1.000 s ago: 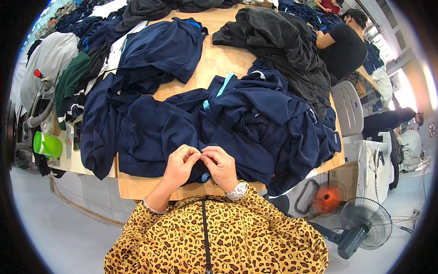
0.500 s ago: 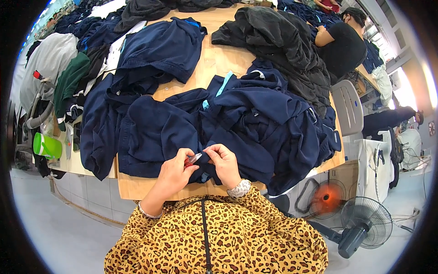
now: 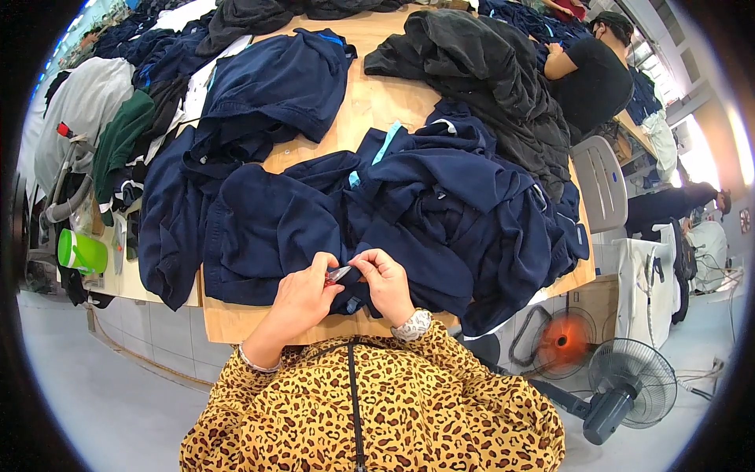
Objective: Inspecting garments and removing loose threads using snips.
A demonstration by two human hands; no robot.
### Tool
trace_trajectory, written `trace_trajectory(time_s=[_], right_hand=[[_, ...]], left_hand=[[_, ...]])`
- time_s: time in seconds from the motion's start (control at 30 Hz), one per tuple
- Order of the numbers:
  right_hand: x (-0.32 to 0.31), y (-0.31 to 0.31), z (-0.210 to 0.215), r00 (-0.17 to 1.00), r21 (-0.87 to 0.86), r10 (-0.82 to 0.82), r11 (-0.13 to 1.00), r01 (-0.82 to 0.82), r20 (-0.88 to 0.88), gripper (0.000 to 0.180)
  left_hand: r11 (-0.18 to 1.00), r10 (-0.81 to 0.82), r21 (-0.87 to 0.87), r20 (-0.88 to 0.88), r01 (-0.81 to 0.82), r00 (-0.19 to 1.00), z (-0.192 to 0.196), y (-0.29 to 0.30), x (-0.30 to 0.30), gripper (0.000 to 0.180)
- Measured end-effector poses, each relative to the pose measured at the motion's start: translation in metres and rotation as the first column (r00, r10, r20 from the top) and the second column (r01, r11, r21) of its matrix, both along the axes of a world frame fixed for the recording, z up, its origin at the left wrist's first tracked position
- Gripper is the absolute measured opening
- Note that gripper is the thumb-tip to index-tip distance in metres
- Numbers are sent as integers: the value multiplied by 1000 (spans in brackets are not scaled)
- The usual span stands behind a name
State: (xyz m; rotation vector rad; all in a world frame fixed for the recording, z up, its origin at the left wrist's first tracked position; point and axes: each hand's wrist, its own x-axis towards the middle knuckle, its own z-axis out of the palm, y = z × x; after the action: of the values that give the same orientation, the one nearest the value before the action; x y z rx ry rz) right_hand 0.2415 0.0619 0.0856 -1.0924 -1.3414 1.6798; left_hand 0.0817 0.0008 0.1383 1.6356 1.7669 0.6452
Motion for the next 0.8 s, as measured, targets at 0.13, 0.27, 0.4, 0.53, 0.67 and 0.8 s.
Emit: trace_trajectory(time_s=[0.13,0.27,0.4,0.53,0.67,0.8], right_hand=[[-2,-1,2,992,119,-12,993,-3,129,11],[-3,-1,5,991,206,-13,979,-15,133,8],[-3,-2,7,974,375,-34,926,-54,225,3],[-4,-3,6,970,429,-32,900,-77,240,4],[-4,-1,6,999,199,-40,979,40,-6,5],[-2,0,10,981,6,-58,998,60,-184,31]], left_hand=[[999,-15,42,0,15,1000,-1,1,1,29],[998,-22,65,-7,23,1000,-3,2,1,29],[999,-28,23,-26,28,999,-4,3,2,29],[999,-31,29,-31,32,999,-6,2,1,30],[997,70,-18,149,-68,986,-15,1,-7,35],[945,307,-79,559,-318,770,-32,5,-9,51]])
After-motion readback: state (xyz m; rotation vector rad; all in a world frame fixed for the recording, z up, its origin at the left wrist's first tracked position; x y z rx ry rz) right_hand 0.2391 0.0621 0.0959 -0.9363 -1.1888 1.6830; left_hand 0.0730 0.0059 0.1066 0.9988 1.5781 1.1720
